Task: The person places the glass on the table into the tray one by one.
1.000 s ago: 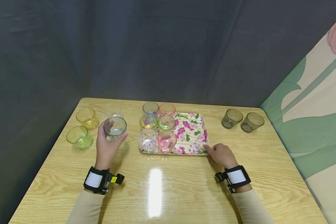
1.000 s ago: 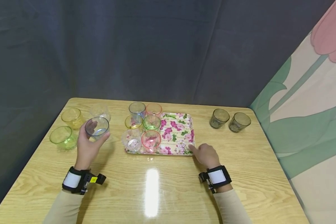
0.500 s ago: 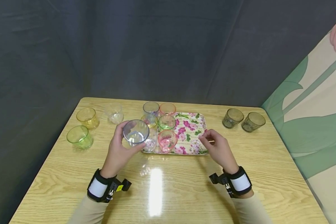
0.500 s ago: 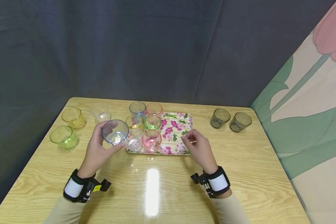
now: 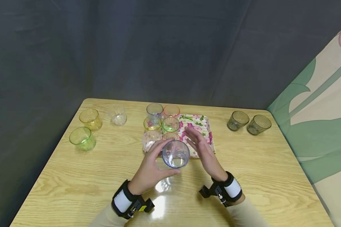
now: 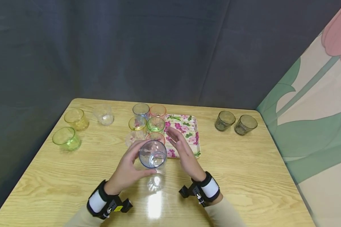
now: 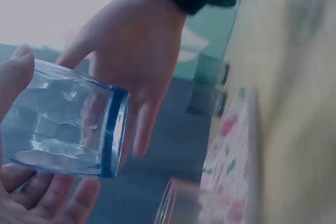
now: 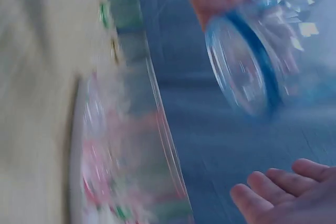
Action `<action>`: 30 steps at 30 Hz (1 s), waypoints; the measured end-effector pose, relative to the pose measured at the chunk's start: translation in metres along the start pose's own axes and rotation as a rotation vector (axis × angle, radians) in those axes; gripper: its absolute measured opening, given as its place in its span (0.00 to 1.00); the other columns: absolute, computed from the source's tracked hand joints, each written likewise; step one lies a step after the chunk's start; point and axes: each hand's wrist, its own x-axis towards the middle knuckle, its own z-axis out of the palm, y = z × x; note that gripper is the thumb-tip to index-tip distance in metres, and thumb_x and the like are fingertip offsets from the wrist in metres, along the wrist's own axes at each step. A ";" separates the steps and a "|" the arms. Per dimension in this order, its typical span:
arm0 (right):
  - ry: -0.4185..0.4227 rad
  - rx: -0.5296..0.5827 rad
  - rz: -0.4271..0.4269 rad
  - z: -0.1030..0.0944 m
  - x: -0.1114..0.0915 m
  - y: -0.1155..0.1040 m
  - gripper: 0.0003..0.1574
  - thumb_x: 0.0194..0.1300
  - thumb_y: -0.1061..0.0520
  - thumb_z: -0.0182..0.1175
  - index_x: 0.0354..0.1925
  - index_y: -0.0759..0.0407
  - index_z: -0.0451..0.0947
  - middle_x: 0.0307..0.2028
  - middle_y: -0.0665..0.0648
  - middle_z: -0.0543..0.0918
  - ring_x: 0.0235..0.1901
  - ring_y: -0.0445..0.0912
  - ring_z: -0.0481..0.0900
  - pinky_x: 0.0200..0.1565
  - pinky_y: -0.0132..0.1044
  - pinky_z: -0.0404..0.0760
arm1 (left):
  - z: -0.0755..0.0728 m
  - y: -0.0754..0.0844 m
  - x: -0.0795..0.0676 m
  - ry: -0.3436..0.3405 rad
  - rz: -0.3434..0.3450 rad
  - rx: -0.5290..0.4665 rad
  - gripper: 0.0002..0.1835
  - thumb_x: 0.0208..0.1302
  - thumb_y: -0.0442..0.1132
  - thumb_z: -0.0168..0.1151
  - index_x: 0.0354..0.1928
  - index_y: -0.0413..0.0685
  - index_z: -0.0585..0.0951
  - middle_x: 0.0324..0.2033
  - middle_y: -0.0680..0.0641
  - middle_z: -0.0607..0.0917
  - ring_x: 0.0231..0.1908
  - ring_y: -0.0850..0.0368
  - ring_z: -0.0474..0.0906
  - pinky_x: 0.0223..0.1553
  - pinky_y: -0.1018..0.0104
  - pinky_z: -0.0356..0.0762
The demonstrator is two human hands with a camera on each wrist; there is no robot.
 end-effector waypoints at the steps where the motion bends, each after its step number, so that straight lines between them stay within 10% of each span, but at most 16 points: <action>1: -0.030 0.034 0.002 0.003 -0.001 0.000 0.36 0.74 0.45 0.21 0.71 0.64 0.43 0.70 0.65 0.50 0.68 0.56 0.49 0.64 0.62 0.48 | 0.003 0.001 0.000 -0.014 0.000 -0.024 0.49 0.39 0.49 0.74 0.67 0.54 0.62 0.62 0.51 0.68 0.56 0.56 0.67 0.54 0.54 0.72; 14: -0.274 0.175 -0.020 0.009 -0.011 -0.010 0.46 0.71 0.35 0.22 0.71 0.68 0.34 0.70 0.72 0.41 0.68 0.58 0.45 0.62 0.67 0.45 | 0.007 0.002 0.002 -0.056 -0.034 -0.134 0.40 0.44 0.47 0.71 0.62 0.53 0.64 0.58 0.51 0.71 0.55 0.56 0.69 0.55 0.51 0.70; 23: -0.270 0.091 -0.057 -0.002 -0.021 -0.007 0.46 0.59 0.75 0.50 0.70 0.68 0.40 0.68 0.70 0.53 0.66 0.61 0.52 0.65 0.42 0.59 | -0.003 0.015 0.005 0.007 -0.055 -0.029 0.34 0.43 0.39 0.72 0.55 0.45 0.72 0.46 0.49 0.77 0.47 0.52 0.71 0.45 0.49 0.72; 30: -0.161 0.012 -0.029 -0.007 -0.026 0.002 0.47 0.53 0.76 0.58 0.68 0.65 0.50 0.62 0.69 0.63 0.61 0.57 0.63 0.61 0.37 0.66 | -0.009 0.029 0.006 0.017 -0.077 -0.032 0.23 0.47 0.35 0.70 0.45 0.38 0.73 0.38 0.42 0.78 0.38 0.48 0.72 0.37 0.50 0.72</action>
